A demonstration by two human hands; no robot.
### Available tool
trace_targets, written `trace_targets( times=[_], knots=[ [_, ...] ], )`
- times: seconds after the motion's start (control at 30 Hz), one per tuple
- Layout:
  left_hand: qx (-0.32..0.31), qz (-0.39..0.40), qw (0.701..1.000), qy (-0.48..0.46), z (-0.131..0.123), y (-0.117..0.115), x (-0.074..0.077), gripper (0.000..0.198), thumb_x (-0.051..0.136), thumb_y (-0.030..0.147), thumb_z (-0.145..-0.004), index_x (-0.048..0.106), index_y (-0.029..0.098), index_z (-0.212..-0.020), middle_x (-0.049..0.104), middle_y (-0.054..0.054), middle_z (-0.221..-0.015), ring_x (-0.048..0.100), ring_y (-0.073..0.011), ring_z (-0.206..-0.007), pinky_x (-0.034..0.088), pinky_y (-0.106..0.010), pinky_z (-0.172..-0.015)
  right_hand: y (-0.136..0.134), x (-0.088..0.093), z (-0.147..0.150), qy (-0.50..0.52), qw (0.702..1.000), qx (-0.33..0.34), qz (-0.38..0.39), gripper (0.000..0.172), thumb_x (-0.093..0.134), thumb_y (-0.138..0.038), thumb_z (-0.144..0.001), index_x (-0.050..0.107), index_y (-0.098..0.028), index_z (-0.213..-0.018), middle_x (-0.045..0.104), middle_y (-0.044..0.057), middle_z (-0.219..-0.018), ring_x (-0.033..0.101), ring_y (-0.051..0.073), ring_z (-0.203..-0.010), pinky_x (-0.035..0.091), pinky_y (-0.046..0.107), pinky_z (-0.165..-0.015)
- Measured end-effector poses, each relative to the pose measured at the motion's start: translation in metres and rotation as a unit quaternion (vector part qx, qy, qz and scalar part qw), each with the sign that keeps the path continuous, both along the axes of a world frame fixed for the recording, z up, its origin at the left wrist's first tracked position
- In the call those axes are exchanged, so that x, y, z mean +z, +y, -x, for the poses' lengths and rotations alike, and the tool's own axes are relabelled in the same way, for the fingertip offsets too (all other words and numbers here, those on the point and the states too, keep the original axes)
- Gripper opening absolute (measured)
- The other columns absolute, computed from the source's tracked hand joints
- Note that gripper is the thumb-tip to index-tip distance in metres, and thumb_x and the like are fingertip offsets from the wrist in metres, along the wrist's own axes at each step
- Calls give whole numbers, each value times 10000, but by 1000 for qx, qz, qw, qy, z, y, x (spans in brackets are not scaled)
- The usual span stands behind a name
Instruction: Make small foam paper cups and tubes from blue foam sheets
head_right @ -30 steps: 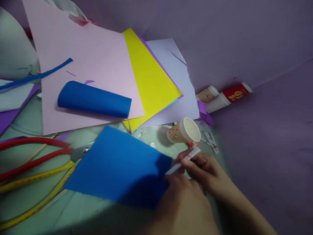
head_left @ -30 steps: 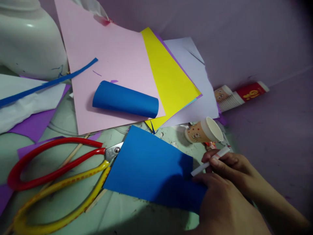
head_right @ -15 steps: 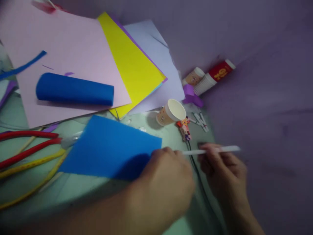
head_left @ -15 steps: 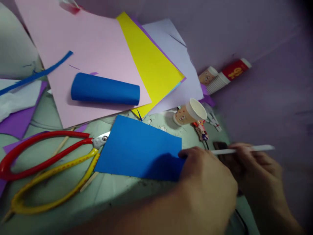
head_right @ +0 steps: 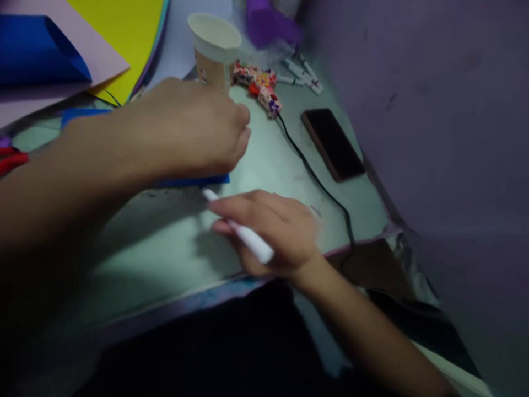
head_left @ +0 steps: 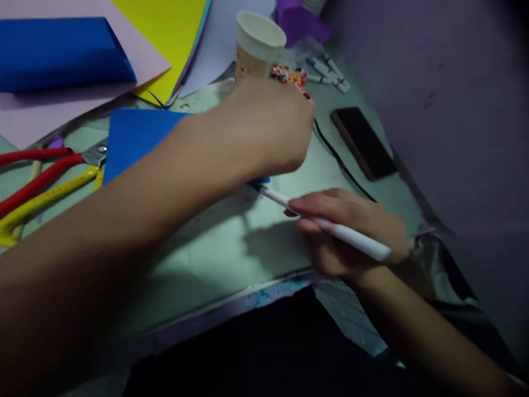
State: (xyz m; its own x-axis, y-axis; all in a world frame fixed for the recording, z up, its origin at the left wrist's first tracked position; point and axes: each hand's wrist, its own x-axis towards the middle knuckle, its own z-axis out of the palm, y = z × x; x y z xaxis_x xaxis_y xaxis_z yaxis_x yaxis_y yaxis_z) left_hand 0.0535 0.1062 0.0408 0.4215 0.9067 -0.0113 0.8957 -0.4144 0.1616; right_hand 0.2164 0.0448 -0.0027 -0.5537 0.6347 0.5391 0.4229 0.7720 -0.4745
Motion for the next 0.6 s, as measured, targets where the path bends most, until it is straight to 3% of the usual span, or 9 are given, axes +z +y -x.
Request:
trace_targets(
  times=[0.1, 0.27, 0.43, 0.6],
  knots=[
    [65, -40, 996, 47, 0, -3, 1, 465, 344, 275, -864, 614, 0, -1122, 623, -142, -1011, 445, -202, -922, 349, -463, -873, 2, -12, 12, -10, 996, 45, -74, 157, 531, -211, -908, 681, -225, -951, 735, 24, -822, 687, 134, -705, 538, 241, -618],
    [75, -27, 997, 12, 0, -6, 1, 459, 357, 307, -879, 612, 23, -1133, 633, -139, -1000, 357, -180, -876, 319, -433, -887, 9, -23, 15, -53, 989, 63, -120, 221, 494, -147, -897, 655, -196, -1039, 740, 30, -906, 694, 122, -765, 542, 220, -645],
    [56, -60, 996, 43, 0, -6, -1, 454, 355, 271, -832, 636, 146, -1166, 667, -111, -980, 496, -203, -857, 394, -360, -792, 8, -25, 19, -91, 980, 41, -169, 244, 526, -114, -860, 642, -201, -1056, 748, 41, -914, 694, 140, -743, 522, 222, -585],
    [57, -68, 996, 21, 0, -4, -4, 434, 379, 269, -808, 655, 130, -1114, 691, -102, -937, 516, -195, -894, 402, -323, -790, 6, -23, 23, -136, 977, 26, -163, 252, 508, -130, -871, 619, -230, -1074, 744, 43, -878, 680, 156, -684, 495, 257, -546]
  ],
)
